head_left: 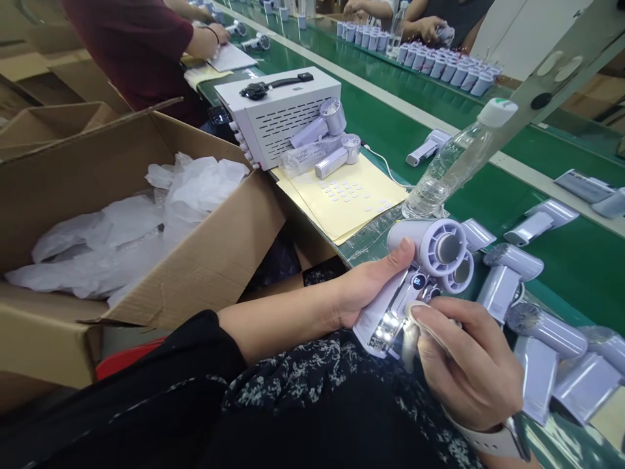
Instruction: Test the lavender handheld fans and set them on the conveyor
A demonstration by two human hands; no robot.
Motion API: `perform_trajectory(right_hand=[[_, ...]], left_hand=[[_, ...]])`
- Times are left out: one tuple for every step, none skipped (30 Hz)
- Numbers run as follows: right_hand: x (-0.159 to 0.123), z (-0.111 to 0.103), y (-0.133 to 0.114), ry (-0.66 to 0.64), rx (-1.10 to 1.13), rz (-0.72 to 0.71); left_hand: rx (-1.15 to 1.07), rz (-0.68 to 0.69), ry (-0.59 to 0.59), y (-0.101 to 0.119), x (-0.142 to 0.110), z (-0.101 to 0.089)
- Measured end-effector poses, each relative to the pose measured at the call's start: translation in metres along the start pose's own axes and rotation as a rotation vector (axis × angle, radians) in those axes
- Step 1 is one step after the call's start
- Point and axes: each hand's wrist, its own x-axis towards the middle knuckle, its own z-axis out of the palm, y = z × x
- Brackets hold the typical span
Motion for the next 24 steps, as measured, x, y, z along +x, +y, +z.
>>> perform_trajectory(right_hand=[[0.000, -0.001, 0.000, -0.003, 0.051, 0.055], [0.001, -0.002, 0.001, 0.008, 0.112, 0.124], [0.002, -0.003, 0.001, 0.030, 0.174, 0.195], [0.003, -0.003, 0.001, 0.055, 0.222, 0.258], [0.004, -0.004, 0.000, 0.076, 0.244, 0.300], [0.005, -0.003, 0.000, 0.082, 0.239, 0.316], [0.007, -0.003, -0.001, 0.073, 0.217, 0.310], [0.008, -0.002, -0.002, 0.050, 0.190, 0.296], [0.009, -0.002, -0.002, 0.028, 0.169, 0.282], [0.010, -0.002, -0.002, 0.012, 0.163, 0.275], [0.011, -0.002, -0.002, -0.006, 0.180, 0.272], [0.011, -0.004, -0.001, -0.037, 0.223, 0.275], [0.012, -0.006, 0.000, -0.087, 0.291, 0.286], [0.013, -0.010, 0.002, -0.165, 0.383, 0.297], [0.013, -0.014, 0.003, -0.264, 0.490, 0.303], [0.014, -0.019, 0.005, -0.359, 0.593, 0.313], [0.015, -0.024, 0.007, -0.418, 0.675, 0.333], [0.016, -0.028, 0.010, -0.433, 0.722, 0.369], [0.016, -0.031, 0.012, -0.394, 0.735, 0.422], [0.017, -0.033, 0.014, -0.307, 0.728, 0.494], [0.018, -0.033, 0.016, -0.191, 0.721, 0.577], [0.020, -0.031, 0.019, -0.080, 0.729, 0.656], [0.022, -0.028, 0.020, 0.014, 0.752, 0.716], [0.025, -0.023, 0.022, 0.092, 0.779, 0.754]], left_hand=[[-0.001, 0.005, 0.005, 0.000, 0.001, 0.000], [0.000, 0.013, 0.018, -0.001, 0.002, -0.001], [0.005, 0.021, 0.037, -0.003, 0.003, -0.002], [0.014, 0.027, 0.062, -0.005, 0.004, -0.002], [0.025, 0.032, 0.089, -0.006, 0.005, -0.002], [0.038, 0.033, 0.117, -0.008, 0.006, -0.002], [0.049, 0.032, 0.145, -0.010, 0.007, -0.001], [0.059, 0.029, 0.168, -0.011, 0.007, 0.000], [0.066, 0.030, 0.186, -0.011, 0.007, 0.001], [0.071, 0.036, 0.196, -0.011, 0.007, 0.003], [0.075, 0.041, 0.195, -0.011, 0.006, 0.004], [0.077, 0.047, 0.186, -0.010, 0.006, 0.004], [0.079, 0.054, 0.178, -0.009, 0.005, 0.005], [0.082, 0.060, 0.175, -0.008, 0.005, 0.004], [0.084, 0.066, 0.180, -0.007, 0.005, 0.003], [0.090, 0.072, 0.189, -0.006, 0.005, 0.001], [0.099, 0.082, 0.201, -0.004, 0.006, -0.001], [0.111, 0.093, 0.211, -0.002, 0.007, -0.004], [0.122, 0.103, 0.214, 0.000, 0.008, -0.006], [0.129, 0.114, 0.214, 0.002, 0.009, -0.008], [0.131, 0.128, 0.211, 0.004, 0.011, -0.010], [0.127, 0.141, 0.202, 0.006, 0.013, -0.011], [0.115, 0.156, 0.184, 0.009, 0.014, -0.012], [0.096, 0.169, 0.154, 0.011, 0.015, -0.011]])
